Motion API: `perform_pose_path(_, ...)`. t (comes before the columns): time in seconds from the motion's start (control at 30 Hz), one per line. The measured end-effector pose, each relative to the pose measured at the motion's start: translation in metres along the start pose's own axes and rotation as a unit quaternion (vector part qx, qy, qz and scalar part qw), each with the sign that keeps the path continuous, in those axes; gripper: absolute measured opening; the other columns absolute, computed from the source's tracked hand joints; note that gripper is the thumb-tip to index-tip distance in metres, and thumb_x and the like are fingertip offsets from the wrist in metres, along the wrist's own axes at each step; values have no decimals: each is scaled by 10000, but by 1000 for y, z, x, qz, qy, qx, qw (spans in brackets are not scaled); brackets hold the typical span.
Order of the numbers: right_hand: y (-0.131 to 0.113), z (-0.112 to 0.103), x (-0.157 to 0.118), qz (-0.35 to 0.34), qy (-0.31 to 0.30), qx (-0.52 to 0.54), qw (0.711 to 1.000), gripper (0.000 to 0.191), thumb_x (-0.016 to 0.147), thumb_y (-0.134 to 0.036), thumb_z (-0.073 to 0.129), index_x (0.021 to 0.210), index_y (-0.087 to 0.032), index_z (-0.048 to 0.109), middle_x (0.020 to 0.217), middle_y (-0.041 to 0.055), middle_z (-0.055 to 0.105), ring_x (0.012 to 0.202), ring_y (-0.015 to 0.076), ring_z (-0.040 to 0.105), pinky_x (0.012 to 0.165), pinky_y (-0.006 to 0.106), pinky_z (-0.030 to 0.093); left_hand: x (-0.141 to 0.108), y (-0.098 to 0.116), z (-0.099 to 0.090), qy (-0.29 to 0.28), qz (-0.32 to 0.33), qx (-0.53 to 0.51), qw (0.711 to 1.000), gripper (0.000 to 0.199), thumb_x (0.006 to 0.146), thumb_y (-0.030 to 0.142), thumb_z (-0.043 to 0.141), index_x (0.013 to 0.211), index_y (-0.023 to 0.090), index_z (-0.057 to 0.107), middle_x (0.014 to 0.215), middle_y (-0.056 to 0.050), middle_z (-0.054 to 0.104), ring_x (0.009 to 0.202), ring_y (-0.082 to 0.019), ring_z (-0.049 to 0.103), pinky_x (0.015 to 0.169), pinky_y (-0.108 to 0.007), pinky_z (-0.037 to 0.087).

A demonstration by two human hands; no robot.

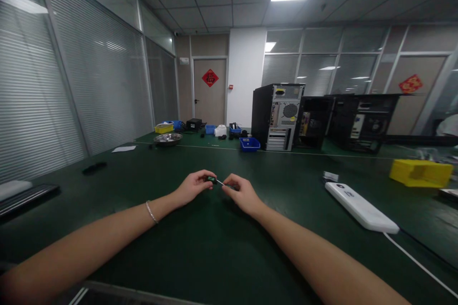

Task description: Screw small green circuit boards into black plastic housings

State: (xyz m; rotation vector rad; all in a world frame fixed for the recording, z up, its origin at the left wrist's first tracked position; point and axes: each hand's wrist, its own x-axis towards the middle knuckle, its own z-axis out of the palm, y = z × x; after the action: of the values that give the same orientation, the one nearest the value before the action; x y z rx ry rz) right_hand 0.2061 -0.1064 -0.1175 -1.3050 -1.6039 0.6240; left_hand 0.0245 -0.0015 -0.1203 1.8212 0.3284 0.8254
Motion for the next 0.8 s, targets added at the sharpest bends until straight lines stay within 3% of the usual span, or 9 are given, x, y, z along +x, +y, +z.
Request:
perform_pose_path(0.23,-3,-1,-3,13,-27,51,998,280,788,-420,618,895,-163,584,720,-16,577,469,66,453,416,188,338,-1,6,-1,7,-6,7,1000,239,753,217,648,973,124,657,901,-69,660,758,-163,619,750,-312,485)
perform_pose_path(0.53,-11,3,-3,10,-52,76,996,284,790,-417,624,896,-157,584,705,-24,561,445,52,425,395,186,301,-4,9,3,-29,-53,-52,997,255,727,210,681,961,108,678,854,-62,674,682,-140,604,712,-287,463)
perform_pose_path(0.8,-11,1,2,52,-42,73,995,296,800,-432,605,908,-159,567,726,-16,573,429,46,419,373,179,295,1,3,-1,-6,-100,-103,990,254,750,224,662,985,128,674,872,-68,672,705,-139,601,707,-288,463)
